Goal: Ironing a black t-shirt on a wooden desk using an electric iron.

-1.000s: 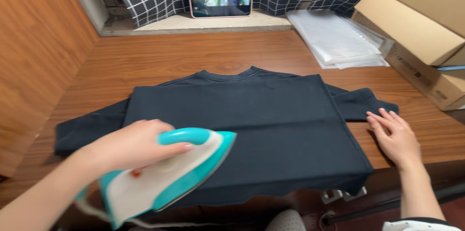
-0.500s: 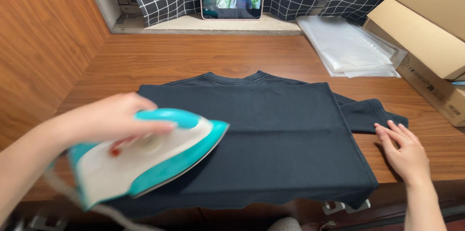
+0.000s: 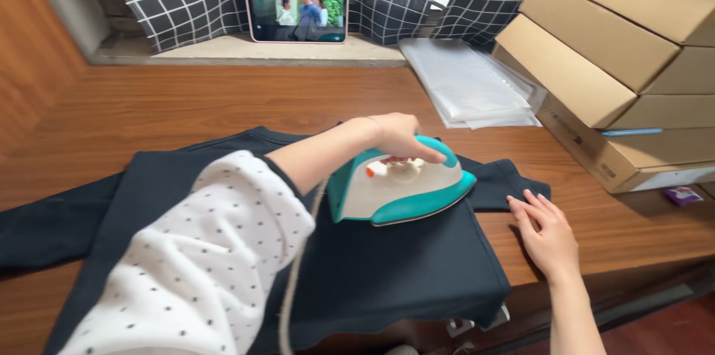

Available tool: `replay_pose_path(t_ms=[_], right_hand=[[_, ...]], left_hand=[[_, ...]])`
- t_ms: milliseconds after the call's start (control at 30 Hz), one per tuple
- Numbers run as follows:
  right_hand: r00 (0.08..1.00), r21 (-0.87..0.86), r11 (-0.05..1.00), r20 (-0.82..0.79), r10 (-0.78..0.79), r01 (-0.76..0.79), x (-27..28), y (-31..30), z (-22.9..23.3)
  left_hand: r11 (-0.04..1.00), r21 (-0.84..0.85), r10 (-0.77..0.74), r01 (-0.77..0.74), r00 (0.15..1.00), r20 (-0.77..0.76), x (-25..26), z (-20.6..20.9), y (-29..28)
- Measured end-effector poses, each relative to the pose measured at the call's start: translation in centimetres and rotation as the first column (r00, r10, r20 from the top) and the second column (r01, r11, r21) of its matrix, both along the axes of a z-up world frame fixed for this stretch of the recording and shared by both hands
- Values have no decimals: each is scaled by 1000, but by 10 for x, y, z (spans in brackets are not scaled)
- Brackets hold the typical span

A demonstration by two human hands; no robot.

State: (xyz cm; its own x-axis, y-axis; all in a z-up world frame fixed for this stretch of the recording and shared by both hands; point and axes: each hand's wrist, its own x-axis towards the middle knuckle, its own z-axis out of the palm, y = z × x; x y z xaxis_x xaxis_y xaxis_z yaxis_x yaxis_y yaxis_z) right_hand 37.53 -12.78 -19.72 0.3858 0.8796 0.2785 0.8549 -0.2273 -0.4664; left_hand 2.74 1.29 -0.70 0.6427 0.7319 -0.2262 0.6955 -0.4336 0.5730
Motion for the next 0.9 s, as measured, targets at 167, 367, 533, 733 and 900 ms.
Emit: replay_pose_path(t_ms=[167,367,533,733,900], right_hand=[[1000,16,1000,-19,15,-15,-1,-4,3],[992,45,999,-121,26,-21,-18,-7,20],[995,47,999,-95,28,-23,-14,-3,16],[994,-10,1000,-110,-9,8,-29,-7,29],[997,35,999,-60,41,-38,-12,-1,12]], left_hand=[[994,101,-27,38,994,-107,6,-9,3],[979,197,102,-42,947,-306,-107,5,-14],[959,177,269,-222,910,-315,-232,19,-44],[833,94,547,-545,786,-289,-306,28,-81],[883,128,469,-452,838,-281,-276,28,-71]])
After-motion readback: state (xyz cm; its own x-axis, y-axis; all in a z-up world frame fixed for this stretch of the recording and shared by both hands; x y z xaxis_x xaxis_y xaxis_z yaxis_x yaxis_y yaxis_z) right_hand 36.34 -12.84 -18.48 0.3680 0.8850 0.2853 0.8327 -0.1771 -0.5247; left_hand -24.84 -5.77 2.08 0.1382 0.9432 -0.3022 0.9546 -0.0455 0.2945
